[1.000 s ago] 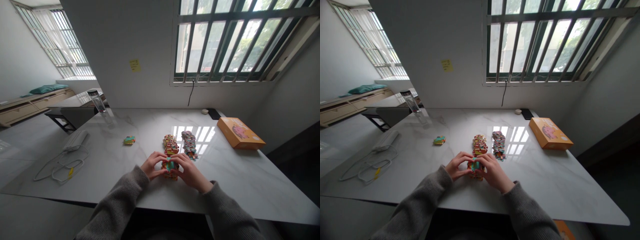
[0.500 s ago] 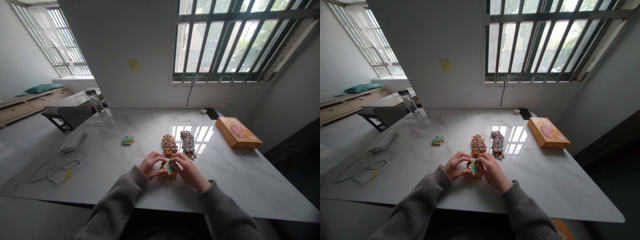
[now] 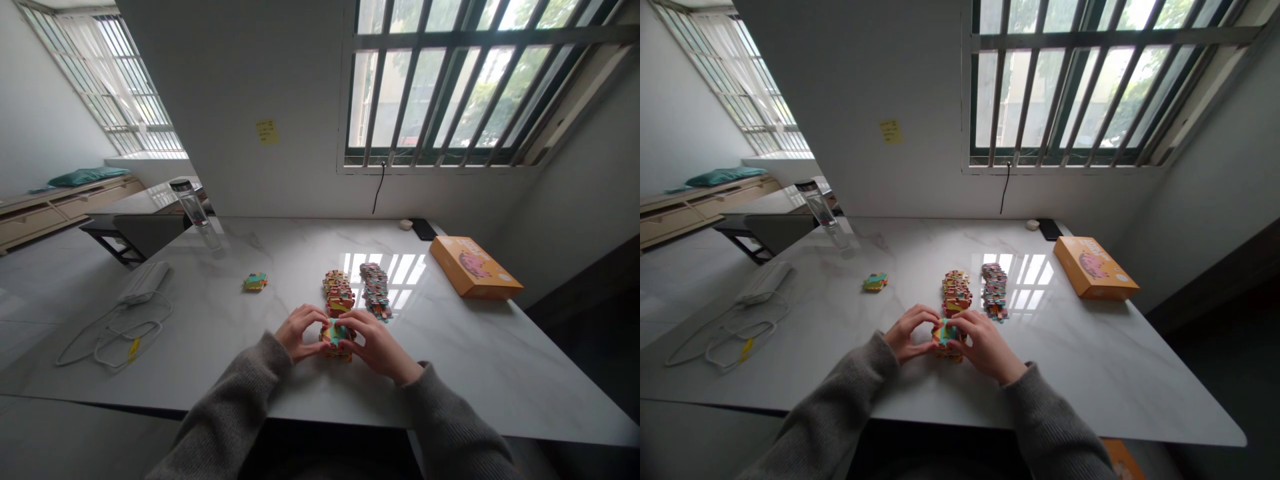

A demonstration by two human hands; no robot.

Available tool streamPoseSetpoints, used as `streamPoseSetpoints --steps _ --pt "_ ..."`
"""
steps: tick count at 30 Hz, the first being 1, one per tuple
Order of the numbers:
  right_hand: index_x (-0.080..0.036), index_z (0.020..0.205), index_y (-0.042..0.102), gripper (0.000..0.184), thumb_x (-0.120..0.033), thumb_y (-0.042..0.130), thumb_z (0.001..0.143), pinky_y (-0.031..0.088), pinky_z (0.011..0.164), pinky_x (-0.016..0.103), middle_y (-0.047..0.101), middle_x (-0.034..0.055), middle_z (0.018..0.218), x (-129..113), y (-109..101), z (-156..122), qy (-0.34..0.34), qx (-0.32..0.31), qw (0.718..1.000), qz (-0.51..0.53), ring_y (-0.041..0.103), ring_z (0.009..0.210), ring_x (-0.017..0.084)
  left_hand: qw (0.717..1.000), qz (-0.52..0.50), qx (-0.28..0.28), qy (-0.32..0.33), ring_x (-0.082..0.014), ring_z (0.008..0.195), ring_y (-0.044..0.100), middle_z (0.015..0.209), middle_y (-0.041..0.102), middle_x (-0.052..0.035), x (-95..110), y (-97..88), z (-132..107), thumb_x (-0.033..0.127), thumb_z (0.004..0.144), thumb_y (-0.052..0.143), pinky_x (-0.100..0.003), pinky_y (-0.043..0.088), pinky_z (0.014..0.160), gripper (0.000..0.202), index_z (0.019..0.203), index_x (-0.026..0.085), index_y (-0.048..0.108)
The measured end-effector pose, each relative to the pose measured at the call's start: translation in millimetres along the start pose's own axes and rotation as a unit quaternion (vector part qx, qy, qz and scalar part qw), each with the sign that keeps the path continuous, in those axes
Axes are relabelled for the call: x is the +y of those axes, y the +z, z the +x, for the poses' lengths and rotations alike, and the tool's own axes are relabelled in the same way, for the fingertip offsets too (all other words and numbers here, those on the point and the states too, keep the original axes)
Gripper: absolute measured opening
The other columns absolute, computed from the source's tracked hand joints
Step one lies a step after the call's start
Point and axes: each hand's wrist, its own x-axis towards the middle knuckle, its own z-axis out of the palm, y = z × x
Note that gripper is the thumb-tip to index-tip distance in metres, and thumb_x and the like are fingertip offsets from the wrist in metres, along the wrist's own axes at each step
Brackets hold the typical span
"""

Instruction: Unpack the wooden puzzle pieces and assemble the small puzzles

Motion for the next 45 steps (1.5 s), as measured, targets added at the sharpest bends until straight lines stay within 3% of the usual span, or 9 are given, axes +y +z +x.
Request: streamPoseSetpoints --steps 6,15,20,23,27,29,32,36,45 --pt "-0.027 0.118 0.067 0.028 -0.027 0.069 0.090 0.055 0.092 0.043 0.068 0.0097 0.115 -1 0 0 0.009 -0.004 1.000 0.014 0.065 0.106 0.025 0.999 -0.033 -0.012 -0.008 -0.0249 0.104 0.062 0.113 0.065 -0.0096 4 -2.0 -4 0.018 0.074 0.070 -0.042 0.050 0.096 0.030 0.103 0.022 0.063" --pt "-0.026 0.120 0.065 0.030 -0.028 0.069 0.091 0.056 0.091 0.043 0.069 0.0098 0.118 -1 -1 1 0.017 -0.006 1.000 0.011 0.067 0.105 0.025 0.990 -0.116 -0.041 -0.066 -0.0236 0.108 0.063 0.116 0.066 -0.0114 6 -9.0 -2 0.030 0.087 0.070 -0.033 0.050 0.080 0.021 0.105 0.021 0.064" --pt "-0.027 0.130 0.058 0.036 -0.028 0.062 0.095 0.049 0.103 0.047 0.062 0.0109 0.132 -4 -5 0 0.019 0.053 0.998 0.024 0.057 0.123 0.027 0.991 -0.118 0.005 -0.057 -0.0226 0.106 0.063 0.114 0.066 -0.0105 8 -11.6 -2 0.028 0.087 0.072 -0.034 0.051 0.081 0.017 0.101 0.021 0.065" --pt "-0.025 0.135 0.054 0.038 -0.030 0.056 0.098 0.053 0.092 0.043 0.067 0.0101 0.112 -8 -6 2 0.075 0.113 0.988 0.073 0.063 0.103 0.024 0.990 -0.112 0.072 -0.043 -0.0231 0.109 0.062 0.116 0.064 -0.0108 14 -11.3 1 0.025 0.088 0.071 -0.037 0.053 0.087 0.013 0.098 0.021 0.065" --pt "-0.023 0.134 0.053 0.038 -0.035 0.055 0.098 0.054 0.078 0.035 0.067 0.0060 0.097 -7 3 8 0.133 0.109 0.962 0.210 0.063 0.083 0.019 0.989 -0.070 0.130 0.003 -0.0224 0.105 0.063 0.111 0.063 -0.0098 25 -2.1 5 0.022 0.084 0.075 -0.039 0.055 0.090 0.016 0.096 0.020 0.066" --pt "-0.022 0.128 0.057 0.034 -0.037 0.055 0.097 0.054 0.079 0.034 0.067 0.0068 0.102 -5 8 12 0.144 0.123 0.946 0.265 0.064 0.088 0.019 0.991 -0.046 0.123 0.036 -0.0205 0.097 0.064 0.104 0.063 -0.0081 29 4.5 6 0.022 0.083 0.077 -0.036 0.057 0.086 0.019 0.099 0.020 0.067" --pt "-0.021 0.120 0.060 0.032 -0.041 0.057 0.096 0.051 0.070 0.030 0.062 0.0020 0.084 -4 11 16 0.158 0.150 0.926 0.307 0.060 0.076 0.016 0.992 -0.016 0.111 0.064 -0.0187 0.090 0.064 0.097 0.064 -0.0068 31 11.3 6 0.021 0.087 0.073 -0.033 0.058 0.081 0.019 0.105 0.021 0.069" --pt "-0.021 0.105 0.058 0.026 -0.043 0.064 0.092 0.043 0.057 0.025 0.053 -0.0043 0.069 -8 12 18 0.156 0.146 0.917 0.337 0.052 0.061 0.012 0.989 0.021 0.128 0.070 -0.0219 0.099 0.064 0.110 0.062 -0.0105 27 11.5 5 0.029 0.087 0.074 -0.036 0.059 0.084 0.025 0.110 0.022 0.068" --pt "-0.022 0.101 0.054 0.026 -0.046 0.062 0.093 0.048 0.062 0.026 0.062 -0.0005 0.077 -11 13 17 0.162 0.136 0.914 0.346 0.060 0.069 0.015 0.981 0.158 0.047 0.100 -0.0254 0.107 0.063 0.123 0.067 -0.0113 31 2.2 12 0.038 0.089 0.070 -0.041 0.052 0.090 0.028 0.112 0.021 0.064"
